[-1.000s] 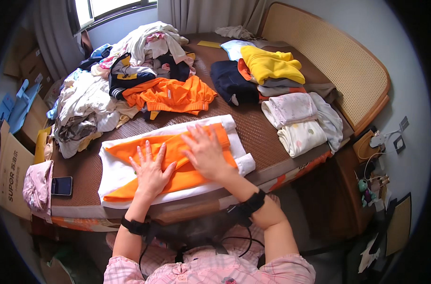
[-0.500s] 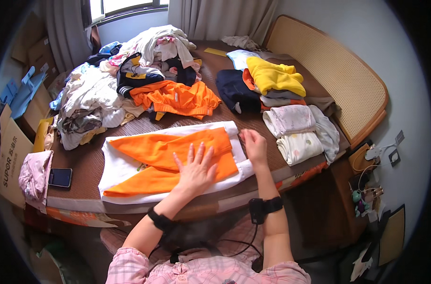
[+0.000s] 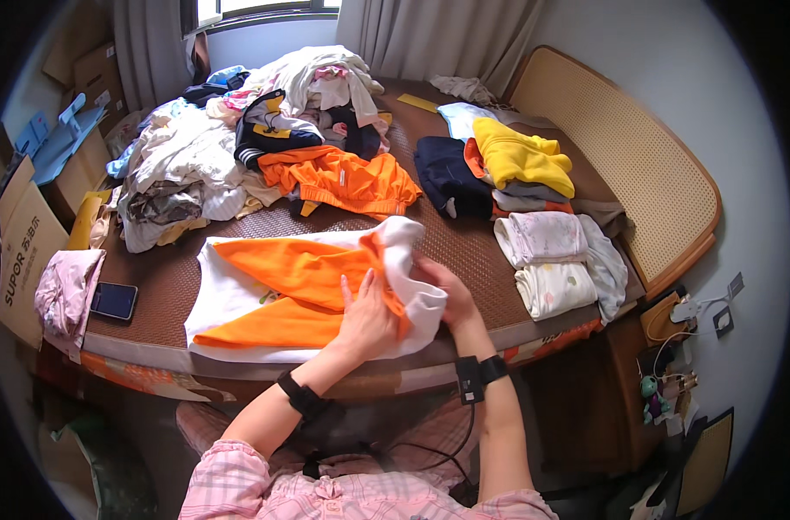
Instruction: Folding various laundry items including t-shirts and shorts on a bed.
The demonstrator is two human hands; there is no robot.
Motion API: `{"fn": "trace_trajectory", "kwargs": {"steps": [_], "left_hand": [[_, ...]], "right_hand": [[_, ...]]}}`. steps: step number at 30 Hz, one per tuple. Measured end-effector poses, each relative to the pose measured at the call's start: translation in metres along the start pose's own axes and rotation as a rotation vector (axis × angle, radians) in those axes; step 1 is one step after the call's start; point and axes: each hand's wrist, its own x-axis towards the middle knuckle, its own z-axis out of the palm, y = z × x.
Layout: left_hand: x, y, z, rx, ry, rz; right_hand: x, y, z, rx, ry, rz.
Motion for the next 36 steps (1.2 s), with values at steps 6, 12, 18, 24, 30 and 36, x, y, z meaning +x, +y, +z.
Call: {"fn": "trace_trajectory", "kwargs": {"steps": [6, 12, 18, 24, 30, 36], "left_hand": [[-0.008, -0.032, -0.026, 0.154, -0.255, -0.068], [-0.026, -0.063, -0.073, -0.047, -0.08, -0.077], [-0.025, -0.043, -0.068, -0.142, 0.141, -0.047], [-0.033, -0.053, -0.038, 0.05, 0.169, -0.037], [-0.028, -0.042, -0.034, 0.04, 0.199, -0.121], [-0.039, -0.064, -0.07, 0.194, -0.056, -0.086]], "right_hand": [[0.046, 0.049, 0.056, -1.346, 0.227, -0.507], [0.066, 0.094, 0.079, -1.843, 0.542, -0.454], [0.068, 0.092, 0.056, -1.698, 0.389, -0.39], [0.005, 0.045, 0.003, -1.343, 0.682, -0.182], [-0.025, 0.054, 0.087, -1.133, 0.434, -0.206], [-0.01, 0.051, 0.127, -1.218, -0.106, -0.361]]}}
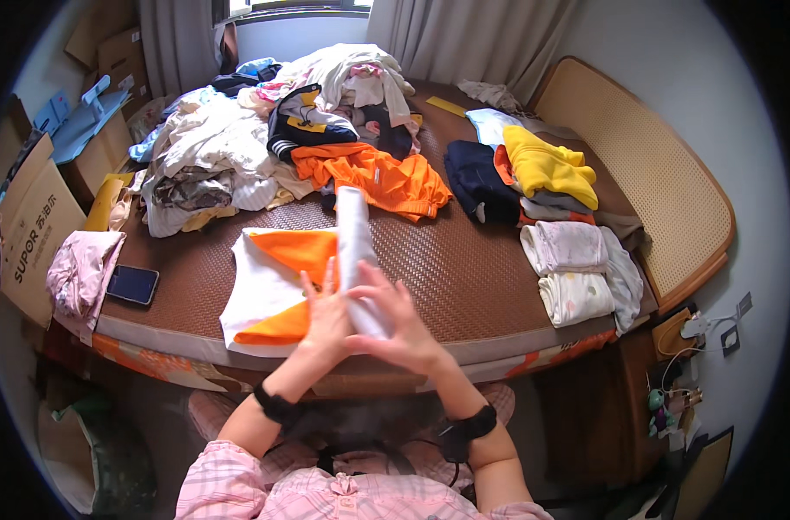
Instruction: Folding various laundry items including t-shirts and shorts on a bed.
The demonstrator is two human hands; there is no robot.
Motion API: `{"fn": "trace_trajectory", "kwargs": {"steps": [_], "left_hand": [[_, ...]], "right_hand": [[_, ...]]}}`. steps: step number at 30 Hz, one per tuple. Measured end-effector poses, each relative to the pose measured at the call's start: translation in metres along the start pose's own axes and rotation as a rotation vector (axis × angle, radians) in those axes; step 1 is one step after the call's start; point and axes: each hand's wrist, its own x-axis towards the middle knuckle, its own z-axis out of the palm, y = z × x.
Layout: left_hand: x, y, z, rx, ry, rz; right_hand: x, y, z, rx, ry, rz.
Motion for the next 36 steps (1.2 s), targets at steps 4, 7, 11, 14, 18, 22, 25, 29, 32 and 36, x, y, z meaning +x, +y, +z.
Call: {"fn": "trace_trajectory", "kwargs": {"steps": [4, 7, 11, 14, 18, 22, 25, 29, 32, 36], "left_hand": [[-0.023, -0.041, -0.038, -0.032, -0.169, -0.082], [-0.025, -0.053, -0.061, -0.133, 0.009, -0.324], [-0.023, -0.065, -0.04, -0.342, 0.107, -0.143], [-0.03, -0.07, -0.019, -0.221, 0.04, -0.214], [-0.023, -0.059, -0.007, -0.147, 0.043, -0.296], [-0.009, -0.031, 0.009, -0.12, 0.094, -0.321], [-0.008, -0.023, 0.021, -0.176, 0.14, -0.301], [-0.004, -0.023, -0.023, -0.101, 0.044, -0.151], [-0.017, -0.083, -0.04, -0.283, 0.299, -0.329], [-0.031, -0.104, -0.068, -0.755, 0.104, -0.646]], "right_hand": [[0.012, -0.013, 0.039, -0.32, -0.111, 0.021], [0.016, -0.012, 0.057, -0.465, -0.105, -0.028], [0.02, -0.008, 0.059, -0.365, -0.17, -0.045], [0.009, 0.015, 0.034, -0.009, 0.091, 0.126], [-0.021, 0.041, 0.037, -0.332, 0.28, 0.191], [-0.01, 0.015, 0.051, 0.34, 0.467, 0.339], [-0.002, -0.017, 0.041, 0.016, 0.519, 0.263], [-0.005, -0.04, 0.039, -0.386, 0.482, 0.011], [0.008, -0.054, 0.063, -0.413, 0.291, -0.122], [0.028, -0.037, 0.1, -0.188, -0.038, -0.215]]}}
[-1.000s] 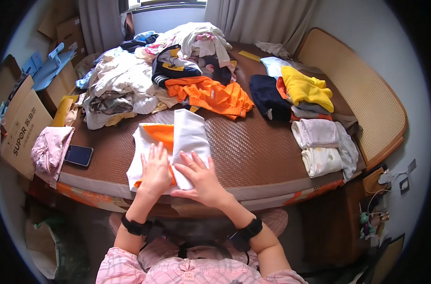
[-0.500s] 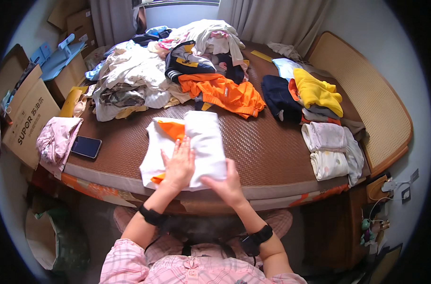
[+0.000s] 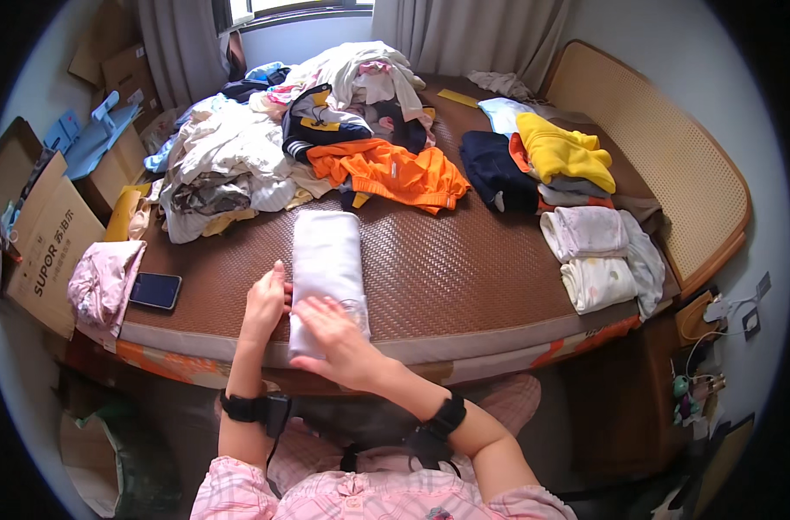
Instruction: Folding various laundry items including t-shirts and shorts on a bed.
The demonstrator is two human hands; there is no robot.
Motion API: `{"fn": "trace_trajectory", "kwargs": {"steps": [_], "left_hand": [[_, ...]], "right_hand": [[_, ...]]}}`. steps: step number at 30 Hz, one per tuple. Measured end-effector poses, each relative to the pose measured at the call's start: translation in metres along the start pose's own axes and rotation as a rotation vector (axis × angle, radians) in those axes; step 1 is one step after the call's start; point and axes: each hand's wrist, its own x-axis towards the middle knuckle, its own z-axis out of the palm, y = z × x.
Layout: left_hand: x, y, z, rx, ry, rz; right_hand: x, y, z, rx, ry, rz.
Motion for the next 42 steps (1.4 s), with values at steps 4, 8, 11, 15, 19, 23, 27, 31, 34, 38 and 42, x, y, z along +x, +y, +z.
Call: {"fn": "trace_trajectory", "kwargs": {"steps": [4, 8, 11, 15, 19, 23, 27, 31, 34, 38, 42], "left_hand": [[-0.019, 0.006, 0.013, 0.181, 0.028, 0.14], [-0.02, 0.0, 0.045, 0.177, 0.072, 0.284], [-0.02, -0.009, 0.05, -0.182, 0.006, 0.309], [-0.023, -0.006, 0.072, -0.661, -0.258, 0.29], [-0.032, 0.013, 0.098, -0.752, -0.418, 0.3], [-0.035, 0.022, 0.125, -0.697, -0.492, 0.346], [-0.035, 0.028, 0.145, -0.345, -0.369, 0.624], [-0.034, 0.024, 0.146, -0.359, -0.374, 0.624], [-0.033, 0.024, 0.15, -0.434, -0.385, 0.536], [-0.034, 0.027, 0.155, -0.423, -0.371, 0.591], [-0.034, 0.032, 0.151, -0.347, -0.343, 0.638]], "right_hand": [[0.002, 0.022, 0.001, 0.356, 0.032, 0.034], [-0.021, 0.035, -0.011, 0.52, 0.535, 0.474], [-0.024, 0.066, -0.01, 0.45, 0.478, 0.717], [-0.03, 0.068, -0.037, 0.946, 0.466, 0.621], [-0.058, 0.063, -0.057, 0.905, 0.483, 0.484], [-0.079, 0.054, -0.082, 1.054, 0.627, 0.477], [-0.1, 0.057, -0.134, 0.538, 0.907, 0.465], [-0.127, 0.09, -0.222, 0.417, 1.276, 0.336], [-0.159, 0.136, -0.291, 0.193, 1.602, 0.358], [-0.248, 0.206, -0.327, 0.145, 1.667, 0.678], [-0.257, 0.212, -0.332, 0.167, 1.642, 0.831]]}}
